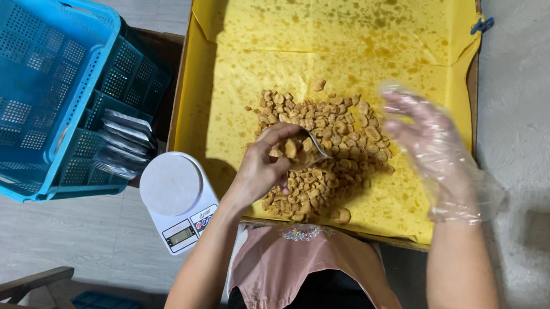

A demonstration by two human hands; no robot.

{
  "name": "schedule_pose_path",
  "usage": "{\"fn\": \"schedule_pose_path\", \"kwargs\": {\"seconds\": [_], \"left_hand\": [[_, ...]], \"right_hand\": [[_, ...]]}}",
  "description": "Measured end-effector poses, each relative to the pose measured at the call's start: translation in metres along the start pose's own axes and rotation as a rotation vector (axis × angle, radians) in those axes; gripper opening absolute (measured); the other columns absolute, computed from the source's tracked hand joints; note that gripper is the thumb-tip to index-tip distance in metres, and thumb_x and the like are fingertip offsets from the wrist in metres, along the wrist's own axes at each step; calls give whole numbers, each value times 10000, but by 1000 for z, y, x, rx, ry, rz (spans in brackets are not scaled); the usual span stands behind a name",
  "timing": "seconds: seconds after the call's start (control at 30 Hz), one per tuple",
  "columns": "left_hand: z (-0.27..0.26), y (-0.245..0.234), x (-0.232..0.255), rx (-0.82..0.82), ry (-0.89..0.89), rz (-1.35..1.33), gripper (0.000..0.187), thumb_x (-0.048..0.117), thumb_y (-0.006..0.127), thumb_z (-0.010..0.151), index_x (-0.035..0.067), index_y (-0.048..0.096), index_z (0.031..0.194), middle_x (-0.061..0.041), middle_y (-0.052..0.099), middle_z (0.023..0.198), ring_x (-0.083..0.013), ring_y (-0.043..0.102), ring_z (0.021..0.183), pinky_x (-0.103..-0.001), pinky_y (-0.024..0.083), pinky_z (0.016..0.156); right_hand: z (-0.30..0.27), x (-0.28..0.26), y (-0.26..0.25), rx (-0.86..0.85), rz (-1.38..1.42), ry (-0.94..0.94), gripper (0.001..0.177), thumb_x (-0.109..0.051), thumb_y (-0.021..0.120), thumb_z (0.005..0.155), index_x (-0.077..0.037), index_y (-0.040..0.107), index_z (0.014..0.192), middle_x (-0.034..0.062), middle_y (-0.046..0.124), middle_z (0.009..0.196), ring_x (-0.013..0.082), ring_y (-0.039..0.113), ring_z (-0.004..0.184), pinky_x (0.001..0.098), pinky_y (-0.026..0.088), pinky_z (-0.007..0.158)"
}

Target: The person scoops cashews from a yellow tray into clear plastic bags using a metal scoop and gloved hands. Each filled bag is placed into a blue basket. The process is repeated multiple times.

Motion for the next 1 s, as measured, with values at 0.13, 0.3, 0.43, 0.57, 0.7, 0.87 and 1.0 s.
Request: {"fn": "schedule_pose_path", "kwargs": {"seconds": [0.13,0.3,0.43,0.57,0.7,0.87,1.0], "left_hand": [[-3,-10,22,-11,-68,6,535,-80,538,866,28,547,1389,-185,519,1425,-150,670,622,-265,599,459],[-30,-17,22,55,-105,53,585,-133,497,828,20,501,1392,-133,403,1520,-189,705,608,-274,635,483],[-29,-25,19,86,-134,48,498,-92,537,893,0,508,1382,-138,408,1512,-157,707,700,-268,641,496],[-35,-35,10,126,-115,15,524,-111,536,879,11,504,1387,-125,408,1506,-141,694,698,-247,636,506],[-46,-46,7,195,-100,-68,548,-153,500,833,9,575,1351,-134,497,1455,-161,651,606,-246,597,494],[-116,-87,36,351,1,-71,597,-158,452,811,0,568,1375,-124,501,1463,-120,651,636,-244,590,544],[-169,-113,48,536,-72,-169,538,-141,477,811,-41,587,1328,-113,508,1451,-133,625,551,-257,574,488]], "right_hand": [[35,96,-82,148,-26,315,545,-78,653,887,-184,580,1417,-5,346,1643,184,385,1487,299,469,1001],[32,196,-160,119,-1464,548,779,-55,650,890,-168,312,1582,163,296,1619,354,358,1428,460,335,1173],[29,238,-189,188,-1570,566,418,-86,585,1008,-109,567,1424,242,559,1379,356,598,1195,460,531,1006],[26,254,-197,357,-1419,286,345,-77,651,986,-51,674,1330,209,691,1227,262,692,1013,372,588,877],[44,240,-175,447,-947,0,392,-54,660,949,-60,660,1341,167,695,1179,184,682,929,306,599,793],[88,218,-43,47,-183,137,426,-37,649,935,-81,630,1358,126,695,1162,118,680,854,258,624,711],[128,248,99,-313,-215,291,462,-111,704,901,-88,611,1354,105,675,1208,132,665,804,268,623,698]]}}
Point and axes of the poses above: each hand's wrist, its own z-axis towards the middle knuckle, its own y-axis out of the palm, x = y × z, the point moved 2 cm from there along z, towards the middle knuckle
